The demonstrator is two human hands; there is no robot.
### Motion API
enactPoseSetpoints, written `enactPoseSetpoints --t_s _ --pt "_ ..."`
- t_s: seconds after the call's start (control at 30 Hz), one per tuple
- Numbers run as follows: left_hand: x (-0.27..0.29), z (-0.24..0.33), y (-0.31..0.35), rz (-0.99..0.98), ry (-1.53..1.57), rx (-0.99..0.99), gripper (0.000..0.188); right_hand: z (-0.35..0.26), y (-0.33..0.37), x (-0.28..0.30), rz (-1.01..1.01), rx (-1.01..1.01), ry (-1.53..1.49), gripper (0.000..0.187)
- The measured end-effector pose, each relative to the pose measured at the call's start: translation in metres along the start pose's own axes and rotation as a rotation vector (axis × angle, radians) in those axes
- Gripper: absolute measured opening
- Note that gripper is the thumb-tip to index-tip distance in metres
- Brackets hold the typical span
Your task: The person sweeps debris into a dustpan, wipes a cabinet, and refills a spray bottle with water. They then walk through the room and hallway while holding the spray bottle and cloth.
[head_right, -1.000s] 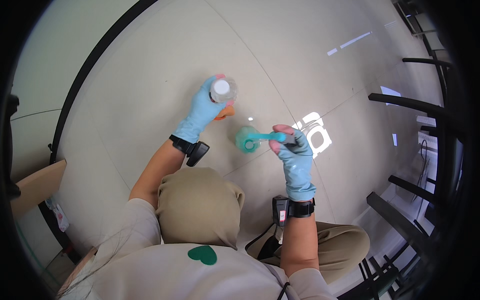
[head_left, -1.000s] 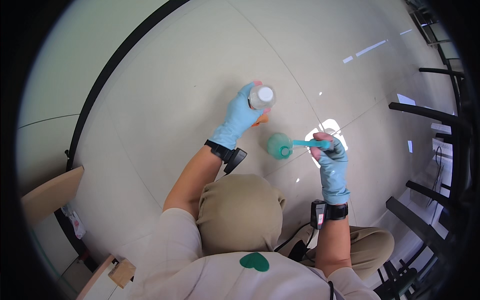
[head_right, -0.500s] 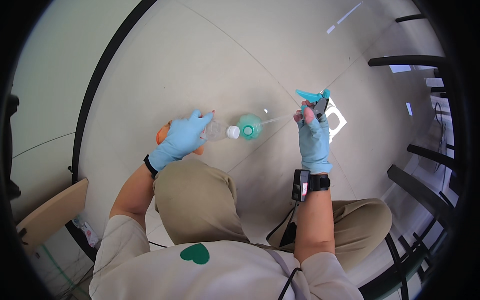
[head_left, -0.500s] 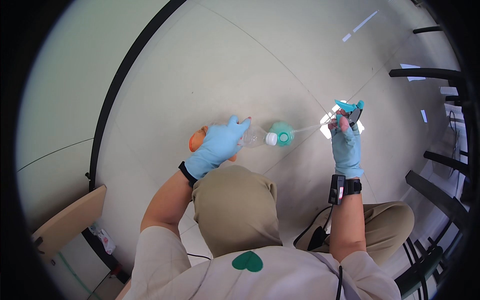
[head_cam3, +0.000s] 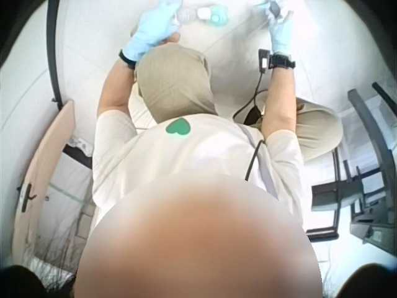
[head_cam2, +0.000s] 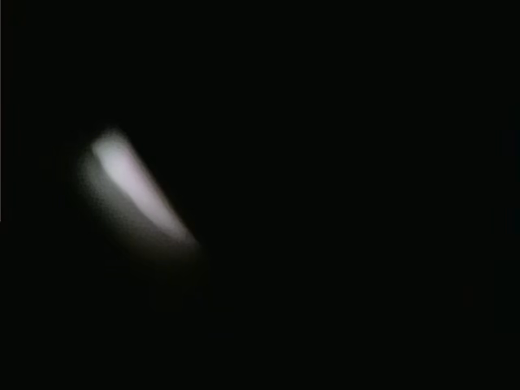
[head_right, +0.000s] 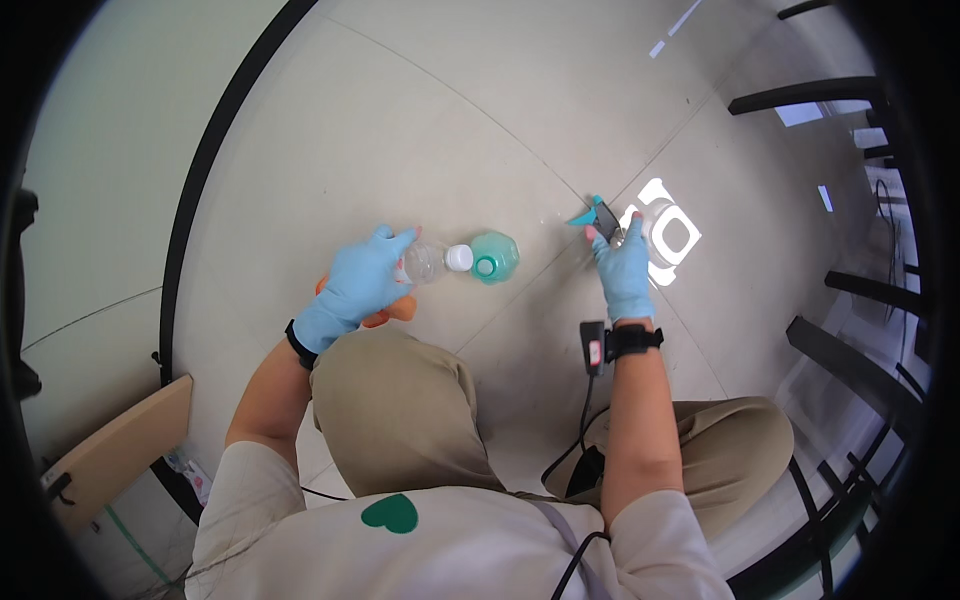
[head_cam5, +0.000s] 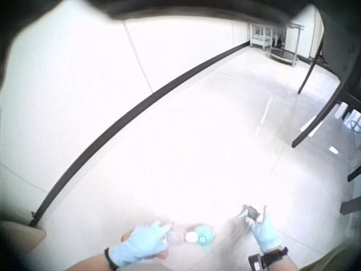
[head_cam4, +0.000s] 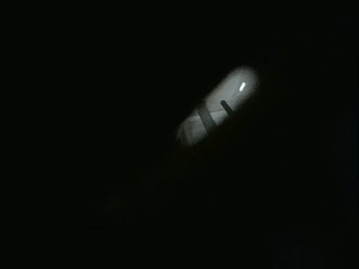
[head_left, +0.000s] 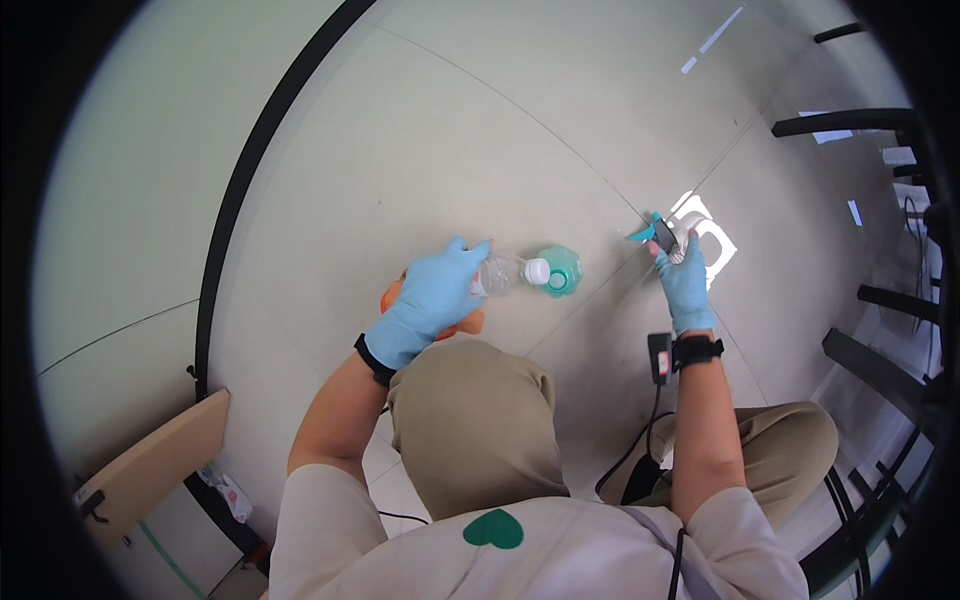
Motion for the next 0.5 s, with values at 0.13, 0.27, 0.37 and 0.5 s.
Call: enactPoseSetpoints --t_s 0.13,0.27,0.37,0.5 --pt "-0.005 0.000 -0.001 -0.047 0.005 0.031 0.064 -0.063 0.004 0.000 -0.356 -0.060 -0.290 0.054" --pt "-0.004 0.003 0.000 -0.044 -0.092 0.039 0.062 -0.147 0.009 -0.014 -0.517 -0.073 -0.757 0.039" --pt "0.001 0.003 0.004 -0.058 -0.050 0.030 0.059 -0.168 0.009 -0.010 -0.460 0.043 -0.642 0.036" --pt "0.008 -0.002 0.006 -0.093 0.013 -0.020 0.060 -0.165 0.005 -0.001 -0.391 0.240 -0.675 0.031"
Point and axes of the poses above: each hand's wrist, its own y-axis away from the middle knuckle, its own x-axis out of the back of the hand, z = x × y, the point moved 3 cm from there along -y, towards the middle knuckle, and after that the axes turned 14 degrees about x, right-handed, at the moved point
